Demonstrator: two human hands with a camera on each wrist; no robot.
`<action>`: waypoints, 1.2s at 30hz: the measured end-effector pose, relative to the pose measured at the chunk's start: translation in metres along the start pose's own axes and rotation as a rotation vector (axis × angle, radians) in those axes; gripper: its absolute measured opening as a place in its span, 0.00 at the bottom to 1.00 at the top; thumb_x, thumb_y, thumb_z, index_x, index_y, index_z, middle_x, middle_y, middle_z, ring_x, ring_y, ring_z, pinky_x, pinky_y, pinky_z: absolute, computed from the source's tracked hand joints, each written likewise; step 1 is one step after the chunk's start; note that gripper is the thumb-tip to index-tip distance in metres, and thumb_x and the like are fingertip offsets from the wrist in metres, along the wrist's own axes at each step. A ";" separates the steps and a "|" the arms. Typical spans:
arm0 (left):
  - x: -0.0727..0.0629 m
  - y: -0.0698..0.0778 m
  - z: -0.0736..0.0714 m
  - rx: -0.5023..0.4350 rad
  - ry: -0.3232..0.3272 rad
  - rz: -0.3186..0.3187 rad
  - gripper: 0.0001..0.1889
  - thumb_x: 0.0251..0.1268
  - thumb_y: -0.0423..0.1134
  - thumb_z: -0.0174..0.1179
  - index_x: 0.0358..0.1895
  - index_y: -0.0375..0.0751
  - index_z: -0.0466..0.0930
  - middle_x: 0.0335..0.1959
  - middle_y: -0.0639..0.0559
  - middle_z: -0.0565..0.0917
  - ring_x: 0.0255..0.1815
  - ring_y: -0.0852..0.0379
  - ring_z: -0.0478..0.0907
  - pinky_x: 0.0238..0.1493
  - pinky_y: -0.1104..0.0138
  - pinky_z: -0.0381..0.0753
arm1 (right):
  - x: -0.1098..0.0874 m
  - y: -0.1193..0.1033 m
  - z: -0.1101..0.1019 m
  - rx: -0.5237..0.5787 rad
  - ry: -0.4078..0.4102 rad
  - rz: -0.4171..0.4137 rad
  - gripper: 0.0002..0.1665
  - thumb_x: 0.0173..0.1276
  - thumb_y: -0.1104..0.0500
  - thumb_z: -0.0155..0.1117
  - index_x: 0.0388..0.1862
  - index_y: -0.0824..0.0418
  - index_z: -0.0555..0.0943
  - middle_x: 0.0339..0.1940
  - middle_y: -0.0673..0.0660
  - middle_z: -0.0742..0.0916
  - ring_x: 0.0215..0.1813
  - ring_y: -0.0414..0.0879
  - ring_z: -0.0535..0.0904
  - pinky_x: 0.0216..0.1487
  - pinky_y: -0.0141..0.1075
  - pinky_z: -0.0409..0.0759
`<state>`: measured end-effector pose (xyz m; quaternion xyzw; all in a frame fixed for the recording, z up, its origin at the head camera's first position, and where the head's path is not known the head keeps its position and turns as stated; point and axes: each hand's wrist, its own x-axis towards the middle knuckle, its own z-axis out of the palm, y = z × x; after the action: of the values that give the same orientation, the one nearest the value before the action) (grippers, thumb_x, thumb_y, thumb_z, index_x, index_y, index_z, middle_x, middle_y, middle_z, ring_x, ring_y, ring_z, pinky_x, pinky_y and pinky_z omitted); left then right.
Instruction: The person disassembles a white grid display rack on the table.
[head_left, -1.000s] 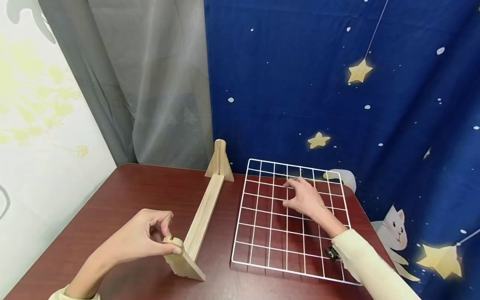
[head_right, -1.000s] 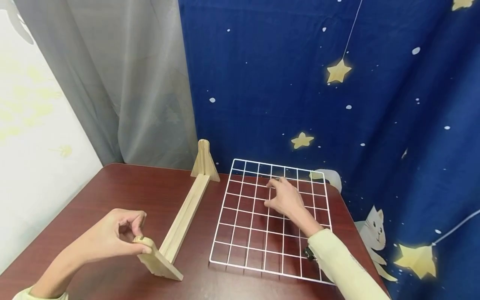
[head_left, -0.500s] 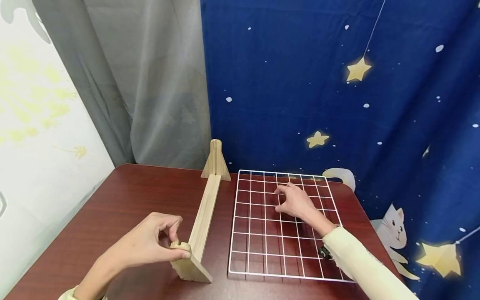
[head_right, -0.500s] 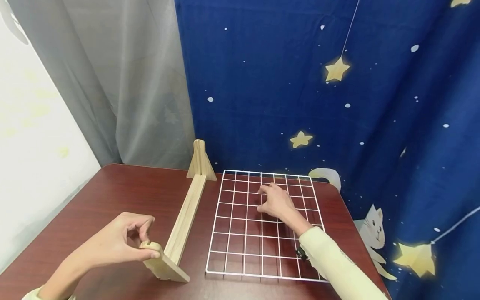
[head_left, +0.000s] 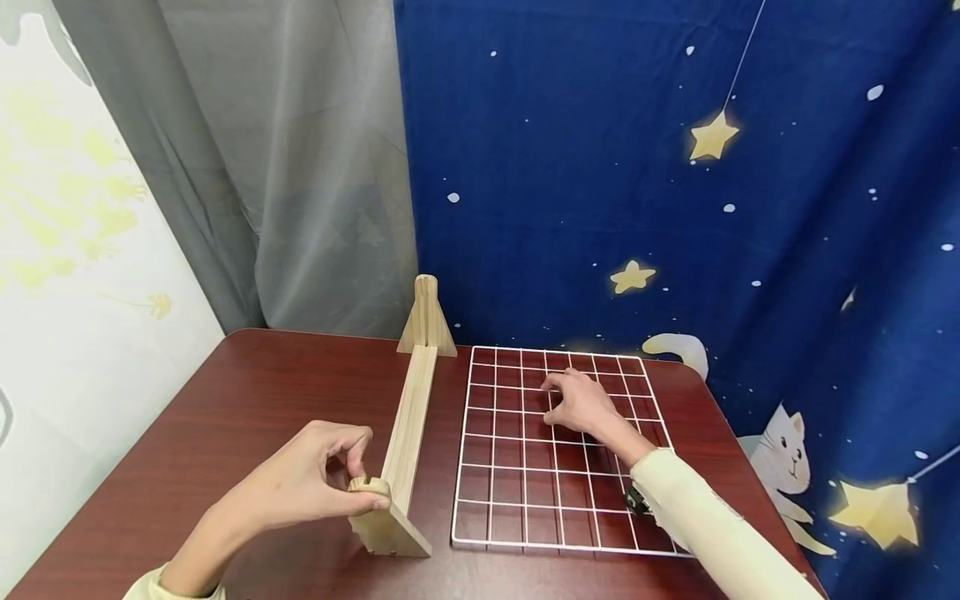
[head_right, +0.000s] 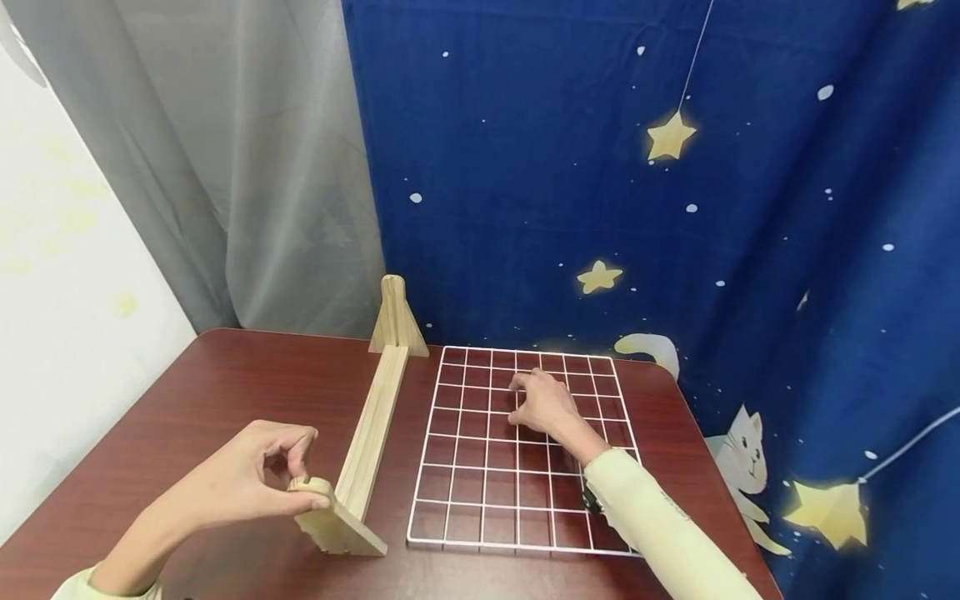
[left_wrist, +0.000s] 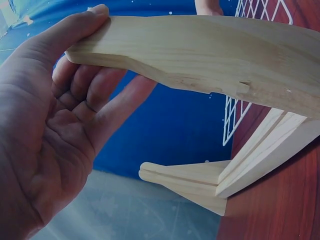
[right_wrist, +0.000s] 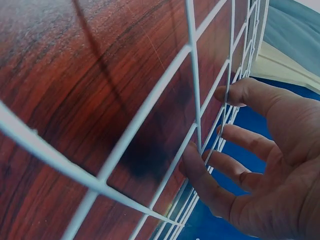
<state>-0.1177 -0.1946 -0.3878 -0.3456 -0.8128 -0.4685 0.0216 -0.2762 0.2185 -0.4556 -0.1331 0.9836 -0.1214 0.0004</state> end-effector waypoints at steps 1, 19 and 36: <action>0.000 0.000 0.000 0.005 0.001 -0.001 0.28 0.53 0.45 0.84 0.24 0.46 0.65 0.18 0.55 0.73 0.20 0.77 0.60 0.16 0.78 0.63 | 0.000 0.000 0.000 -0.001 0.004 0.002 0.31 0.48 0.52 0.83 0.55 0.50 0.87 0.66 0.66 0.86 0.72 0.66 0.78 0.67 0.65 0.79; 0.007 -0.017 -0.006 0.062 0.071 -0.002 0.24 0.52 0.47 0.84 0.25 0.53 0.70 0.20 0.59 0.74 0.21 0.74 0.66 0.17 0.76 0.69 | 0.010 -0.003 0.004 -0.003 0.006 0.027 0.31 0.48 0.51 0.83 0.54 0.49 0.88 0.58 0.60 0.87 0.61 0.61 0.84 0.61 0.60 0.83; 0.001 -0.024 -0.009 -0.056 0.053 -0.050 0.24 0.52 0.41 0.83 0.27 0.49 0.69 0.18 0.47 0.69 0.18 0.74 0.56 0.14 0.75 0.58 | 0.014 -0.009 0.011 -0.008 0.009 0.014 0.31 0.48 0.53 0.83 0.55 0.50 0.88 0.57 0.60 0.89 0.60 0.61 0.85 0.58 0.58 0.84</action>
<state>-0.1348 -0.2090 -0.4004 -0.3131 -0.8069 -0.5004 0.0219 -0.2871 0.2033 -0.4639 -0.1256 0.9850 -0.1179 -0.0040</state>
